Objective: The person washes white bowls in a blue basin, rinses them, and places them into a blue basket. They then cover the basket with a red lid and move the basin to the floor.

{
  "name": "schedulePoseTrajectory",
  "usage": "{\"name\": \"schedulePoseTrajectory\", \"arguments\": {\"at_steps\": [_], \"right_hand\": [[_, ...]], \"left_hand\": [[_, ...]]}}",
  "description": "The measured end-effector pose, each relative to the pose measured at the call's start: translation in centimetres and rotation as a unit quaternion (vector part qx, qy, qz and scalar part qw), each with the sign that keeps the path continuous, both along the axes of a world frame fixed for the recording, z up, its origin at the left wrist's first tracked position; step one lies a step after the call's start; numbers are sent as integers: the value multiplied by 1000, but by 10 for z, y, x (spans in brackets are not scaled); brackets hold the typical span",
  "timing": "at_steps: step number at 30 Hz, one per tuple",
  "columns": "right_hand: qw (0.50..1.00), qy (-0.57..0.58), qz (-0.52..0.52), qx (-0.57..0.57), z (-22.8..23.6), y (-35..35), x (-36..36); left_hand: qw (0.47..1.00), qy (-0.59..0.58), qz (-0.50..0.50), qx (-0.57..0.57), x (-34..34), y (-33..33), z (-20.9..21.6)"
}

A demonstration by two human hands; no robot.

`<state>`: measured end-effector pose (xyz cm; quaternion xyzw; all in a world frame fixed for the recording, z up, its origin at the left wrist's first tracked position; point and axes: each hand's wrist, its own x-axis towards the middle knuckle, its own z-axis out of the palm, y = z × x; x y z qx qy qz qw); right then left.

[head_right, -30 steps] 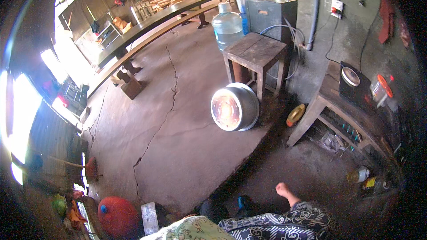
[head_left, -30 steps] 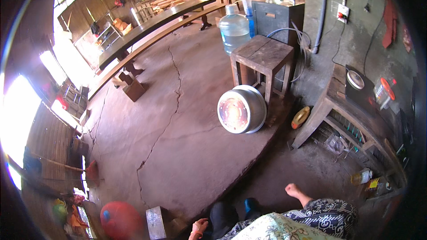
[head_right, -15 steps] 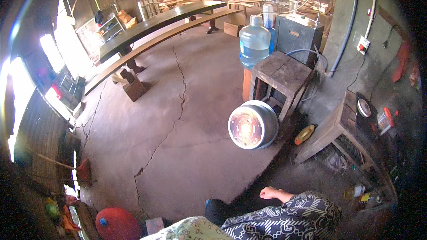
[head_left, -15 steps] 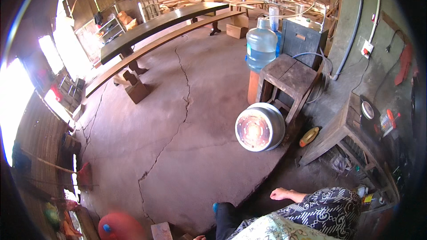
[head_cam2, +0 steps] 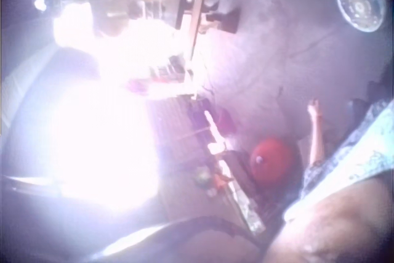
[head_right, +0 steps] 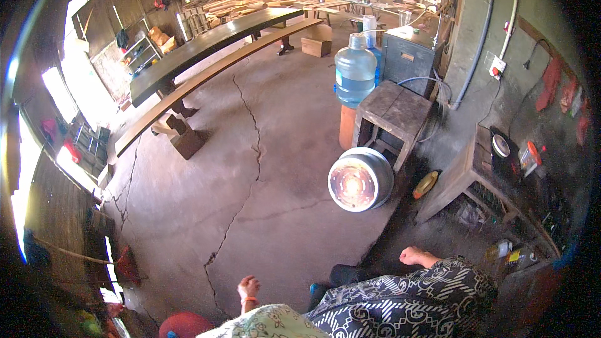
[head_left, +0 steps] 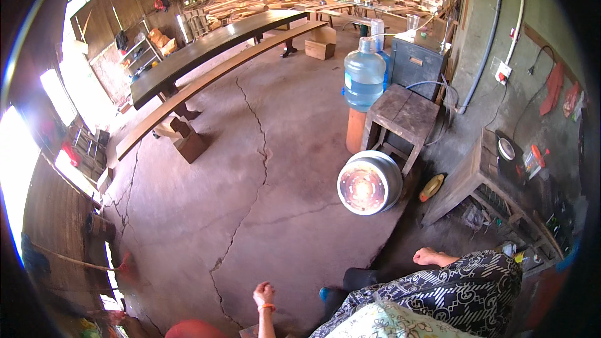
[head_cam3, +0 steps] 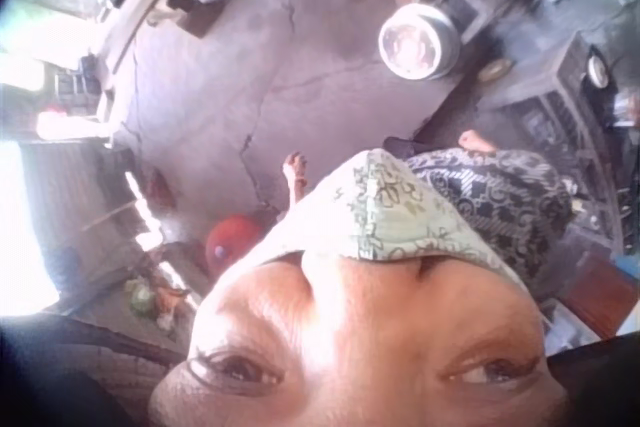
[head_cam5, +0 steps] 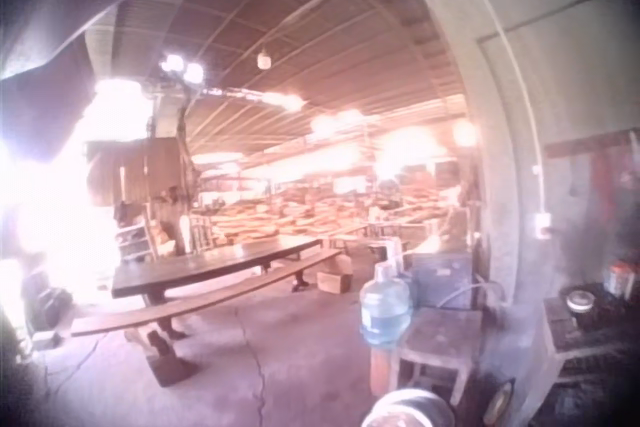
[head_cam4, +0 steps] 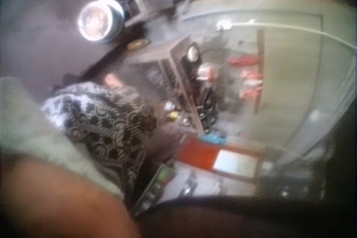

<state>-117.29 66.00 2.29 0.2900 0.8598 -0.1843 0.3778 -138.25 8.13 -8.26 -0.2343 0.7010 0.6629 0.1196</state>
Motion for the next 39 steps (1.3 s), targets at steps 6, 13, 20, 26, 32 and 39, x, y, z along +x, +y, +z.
{"name": "schedulePoseTrajectory", "arguments": {"at_steps": [6,13,20,26,32,39], "right_hand": [[991,24,66,-114,-4,-45,-18],[992,16,33,-123,-1,-48,-45],[997,-46,8,-69,-9,-30,-101],[996,-10,63,-64,-53,-29,-202],[983,93,130,-87,-56,-77,-378],[956,221,145,-126,-18,-198,-528]], "left_hand": [[943,-221,-204,142,45,28,-28],[939,-258,-226,22,50,40,-47],[969,-228,-60,66,-26,-19,6],[980,-174,9,-98,-69,-60,76],[984,-106,140,1,-15,-81,80],[941,-316,96,-77,49,-88,19]]}}
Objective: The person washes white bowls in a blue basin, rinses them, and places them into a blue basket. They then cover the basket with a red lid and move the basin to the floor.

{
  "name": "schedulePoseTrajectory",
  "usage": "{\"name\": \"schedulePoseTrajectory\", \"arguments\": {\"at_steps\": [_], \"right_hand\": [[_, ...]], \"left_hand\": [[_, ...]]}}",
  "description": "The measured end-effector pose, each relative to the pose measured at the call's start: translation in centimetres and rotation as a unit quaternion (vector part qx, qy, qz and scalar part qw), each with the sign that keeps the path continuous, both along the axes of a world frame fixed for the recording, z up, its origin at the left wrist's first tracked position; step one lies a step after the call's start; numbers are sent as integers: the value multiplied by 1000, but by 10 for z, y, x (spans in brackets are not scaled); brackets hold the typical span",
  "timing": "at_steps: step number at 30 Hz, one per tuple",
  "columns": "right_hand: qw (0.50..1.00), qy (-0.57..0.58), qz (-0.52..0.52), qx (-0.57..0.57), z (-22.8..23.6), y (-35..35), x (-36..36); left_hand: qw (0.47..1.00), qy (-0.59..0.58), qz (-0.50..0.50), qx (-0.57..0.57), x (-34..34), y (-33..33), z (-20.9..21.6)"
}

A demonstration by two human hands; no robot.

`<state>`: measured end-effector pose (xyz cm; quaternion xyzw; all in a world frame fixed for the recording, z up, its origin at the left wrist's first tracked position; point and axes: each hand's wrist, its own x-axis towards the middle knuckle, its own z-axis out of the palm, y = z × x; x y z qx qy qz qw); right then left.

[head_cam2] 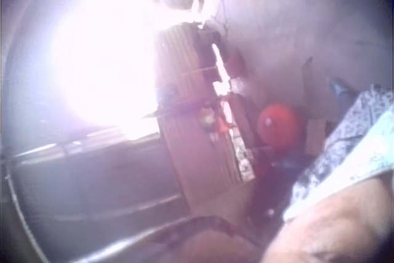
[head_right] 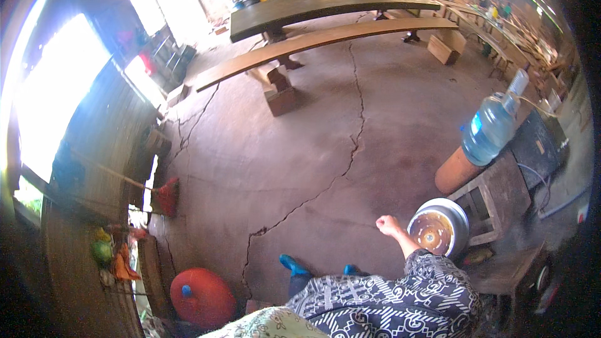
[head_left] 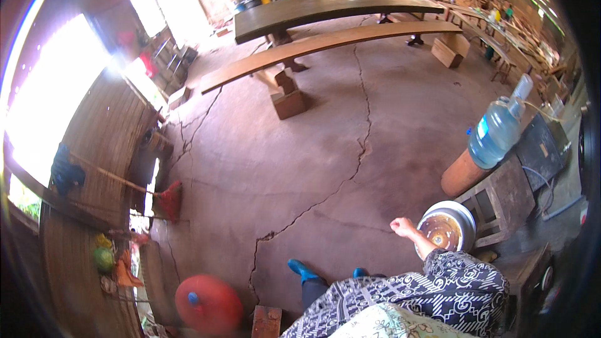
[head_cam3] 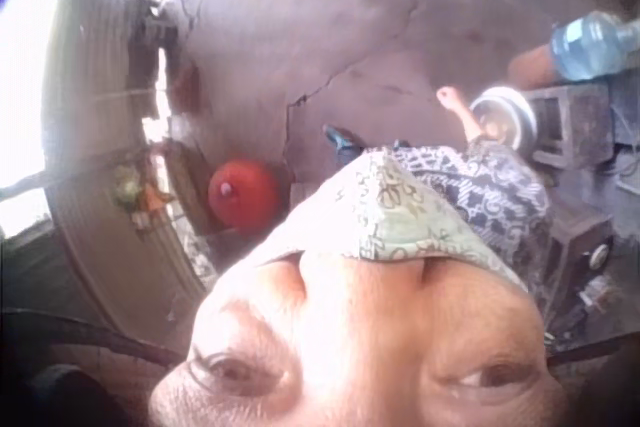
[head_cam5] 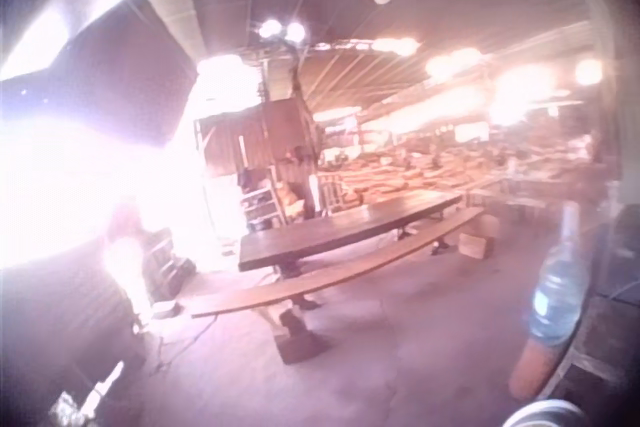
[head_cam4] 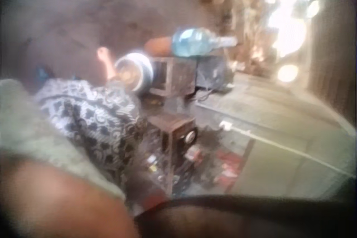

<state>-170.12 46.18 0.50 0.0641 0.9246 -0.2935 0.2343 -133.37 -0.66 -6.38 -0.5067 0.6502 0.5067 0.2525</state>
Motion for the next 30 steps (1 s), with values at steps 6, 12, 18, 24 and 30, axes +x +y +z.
{"name": "schedulePoseTrajectory", "arguments": {"at_steps": [6,12,18,24,30], "right_hand": [[985,-127,105,55,2,-113,-28],[962,-207,179,8,4,-215,-49],[961,-231,140,-56,-11,-259,-97],[954,-220,202,37,-47,-255,-189],[949,-239,172,112,-57,-294,-333]], "left_hand": [[979,-29,-191,-59,-8,-72,-18],[901,60,-402,-151,-96,-192,-15],[931,131,-213,-265,-294,-295,42],[943,161,-188,-225,-416,-328,61],[969,108,-182,-130,-420,-333,45]]}}
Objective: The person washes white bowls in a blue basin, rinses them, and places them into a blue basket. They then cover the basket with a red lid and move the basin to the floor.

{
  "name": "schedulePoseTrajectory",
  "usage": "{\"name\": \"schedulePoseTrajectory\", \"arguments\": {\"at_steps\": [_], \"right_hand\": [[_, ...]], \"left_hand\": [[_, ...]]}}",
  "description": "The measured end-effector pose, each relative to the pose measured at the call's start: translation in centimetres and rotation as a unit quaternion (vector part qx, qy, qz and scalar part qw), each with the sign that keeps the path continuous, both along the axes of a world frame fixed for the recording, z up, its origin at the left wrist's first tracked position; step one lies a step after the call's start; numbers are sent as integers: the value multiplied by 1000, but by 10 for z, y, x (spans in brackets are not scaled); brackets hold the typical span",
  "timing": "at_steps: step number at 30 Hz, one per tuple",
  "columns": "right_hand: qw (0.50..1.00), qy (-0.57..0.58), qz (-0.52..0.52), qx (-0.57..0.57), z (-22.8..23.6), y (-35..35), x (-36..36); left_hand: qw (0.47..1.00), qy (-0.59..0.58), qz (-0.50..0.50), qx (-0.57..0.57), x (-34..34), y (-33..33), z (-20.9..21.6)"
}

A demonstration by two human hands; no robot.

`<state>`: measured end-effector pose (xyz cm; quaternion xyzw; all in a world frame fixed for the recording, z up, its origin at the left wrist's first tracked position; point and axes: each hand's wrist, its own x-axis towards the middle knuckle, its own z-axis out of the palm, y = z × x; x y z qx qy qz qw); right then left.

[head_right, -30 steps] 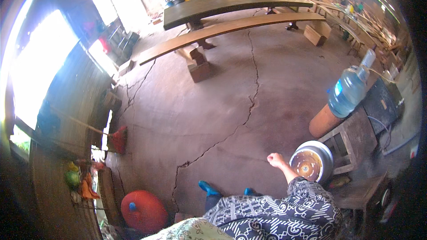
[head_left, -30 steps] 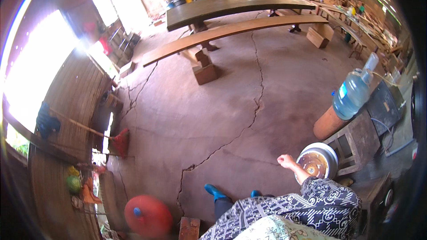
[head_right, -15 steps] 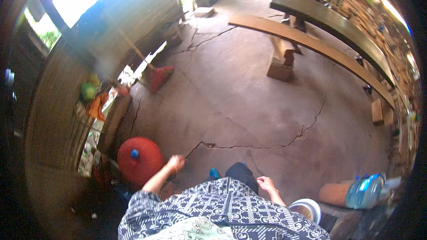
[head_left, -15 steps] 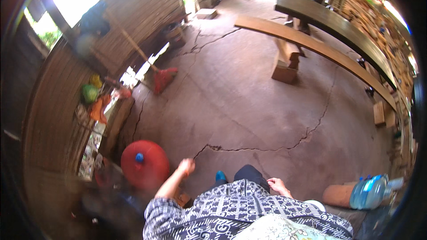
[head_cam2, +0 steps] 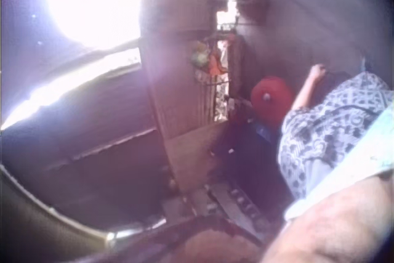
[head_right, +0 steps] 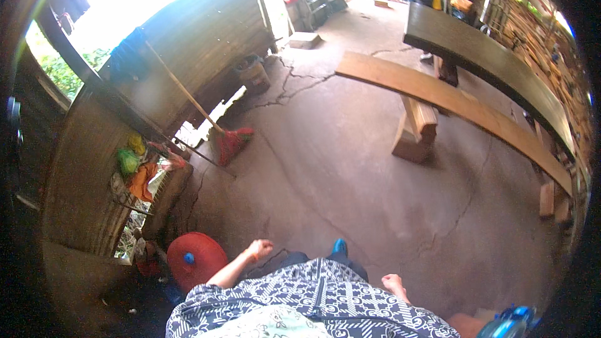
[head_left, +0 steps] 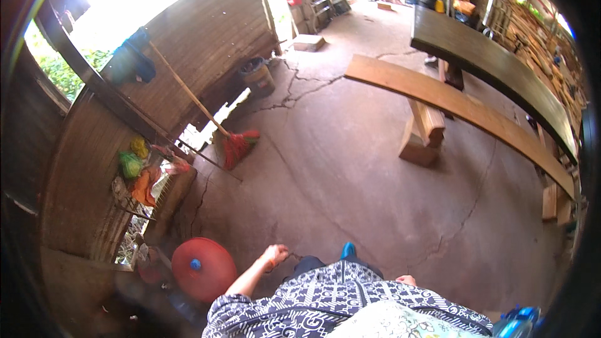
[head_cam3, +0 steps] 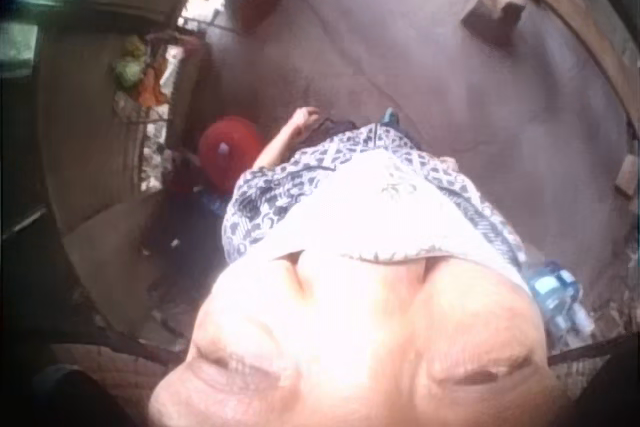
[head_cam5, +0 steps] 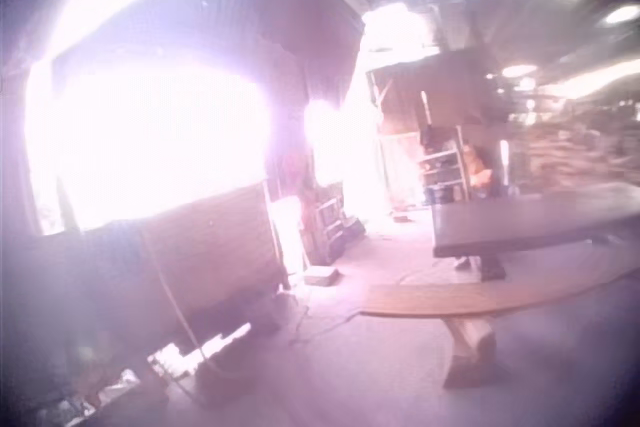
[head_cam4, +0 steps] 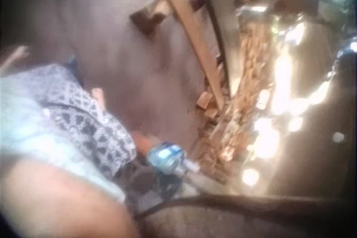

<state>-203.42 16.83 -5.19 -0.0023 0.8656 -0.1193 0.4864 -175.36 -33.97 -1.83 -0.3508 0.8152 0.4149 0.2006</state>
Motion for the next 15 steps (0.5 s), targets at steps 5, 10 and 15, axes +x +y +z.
{"name": "schedulePoseTrajectory", "arguments": {"at_steps": [5,10,15], "right_hand": [[992,123,-1,-34,-23,-86,-145],[957,238,-14,-166,-43,-237,-262],[955,261,83,-111,-1,-394,-274]], "left_hand": [[984,-100,141,39,24,-4,4],[916,-153,362,76,36,-38,10],[902,-241,358,-14,7,-145,0]]}}
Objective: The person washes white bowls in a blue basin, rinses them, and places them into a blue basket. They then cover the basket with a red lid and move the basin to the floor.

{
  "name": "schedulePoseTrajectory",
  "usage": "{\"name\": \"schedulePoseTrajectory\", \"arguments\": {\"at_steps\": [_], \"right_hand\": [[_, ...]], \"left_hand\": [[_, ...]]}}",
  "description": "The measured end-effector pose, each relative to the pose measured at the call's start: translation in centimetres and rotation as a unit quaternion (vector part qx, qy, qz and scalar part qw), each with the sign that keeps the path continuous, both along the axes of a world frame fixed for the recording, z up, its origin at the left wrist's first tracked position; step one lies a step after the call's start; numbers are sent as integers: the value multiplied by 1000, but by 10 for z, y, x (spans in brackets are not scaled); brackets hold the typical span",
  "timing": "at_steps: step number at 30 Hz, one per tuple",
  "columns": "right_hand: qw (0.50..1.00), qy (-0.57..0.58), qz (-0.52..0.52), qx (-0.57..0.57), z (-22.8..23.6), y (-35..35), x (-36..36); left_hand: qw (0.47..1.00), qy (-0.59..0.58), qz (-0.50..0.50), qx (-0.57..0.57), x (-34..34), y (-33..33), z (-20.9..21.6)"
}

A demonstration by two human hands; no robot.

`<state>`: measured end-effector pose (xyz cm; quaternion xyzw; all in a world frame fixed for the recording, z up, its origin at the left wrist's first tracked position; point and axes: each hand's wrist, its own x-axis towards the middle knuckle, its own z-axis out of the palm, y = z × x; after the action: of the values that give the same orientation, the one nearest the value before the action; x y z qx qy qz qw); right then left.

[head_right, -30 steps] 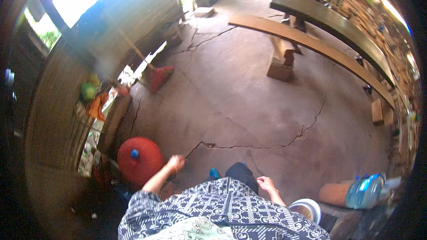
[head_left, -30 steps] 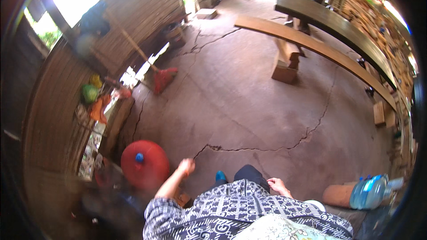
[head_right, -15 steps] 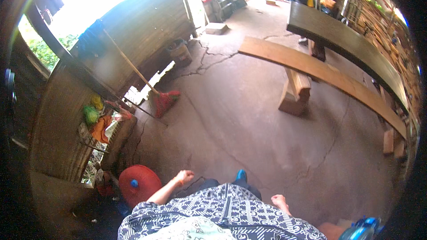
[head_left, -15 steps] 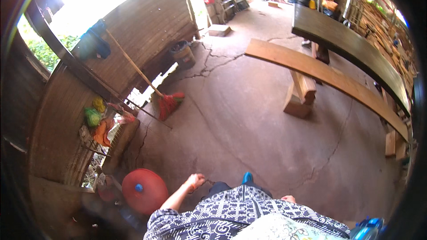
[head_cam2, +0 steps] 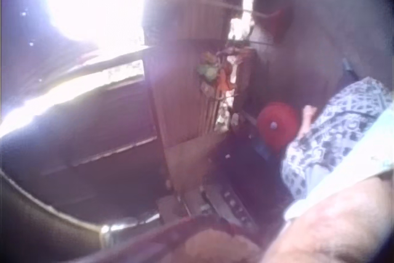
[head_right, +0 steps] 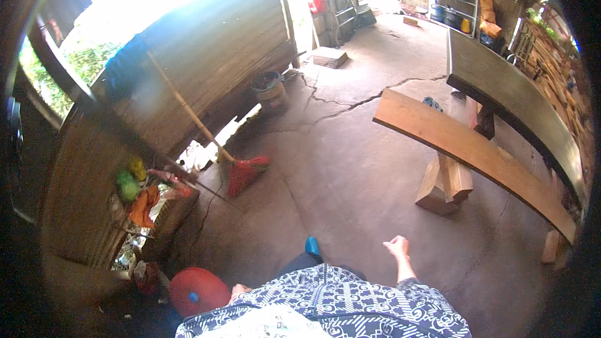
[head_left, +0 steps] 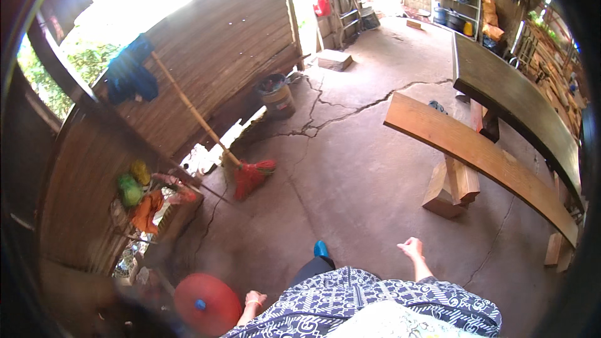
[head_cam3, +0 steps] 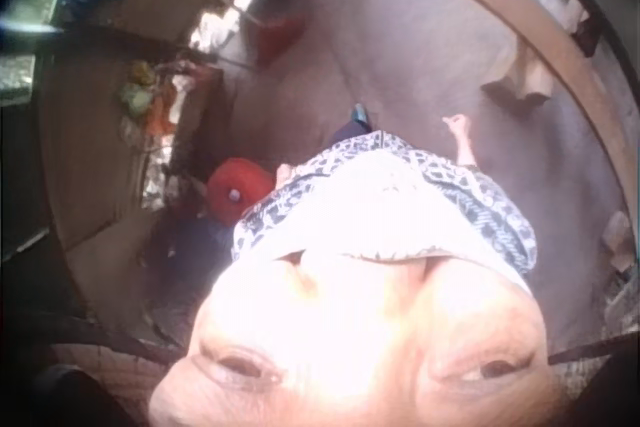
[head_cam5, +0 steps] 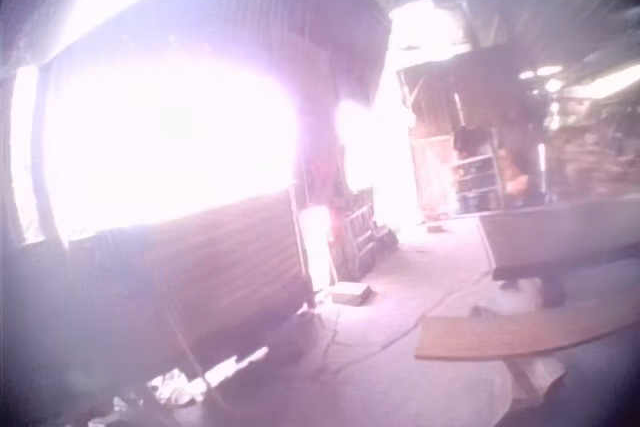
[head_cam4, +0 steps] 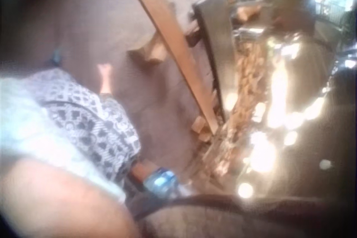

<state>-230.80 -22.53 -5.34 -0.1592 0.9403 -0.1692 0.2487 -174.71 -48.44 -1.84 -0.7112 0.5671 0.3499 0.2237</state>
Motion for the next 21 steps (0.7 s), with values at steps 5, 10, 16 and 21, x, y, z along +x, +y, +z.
{"name": "schedulePoseTrajectory", "arguments": {"at_steps": [5,10,16,21], "right_hand": [[998,5,-46,39,30,-79,9],[974,-103,-120,165,33,-90,-14],[924,-202,-246,212,16,-108,-82],[961,-96,-240,98,-16,-170,-177]], "left_hand": [[989,17,-121,-84,-113,-167,0],[958,32,-236,-159,-271,-324,6],[900,158,-325,-245,-410,-409,-1],[916,164,-338,-139,-455,-422,-17]]}}
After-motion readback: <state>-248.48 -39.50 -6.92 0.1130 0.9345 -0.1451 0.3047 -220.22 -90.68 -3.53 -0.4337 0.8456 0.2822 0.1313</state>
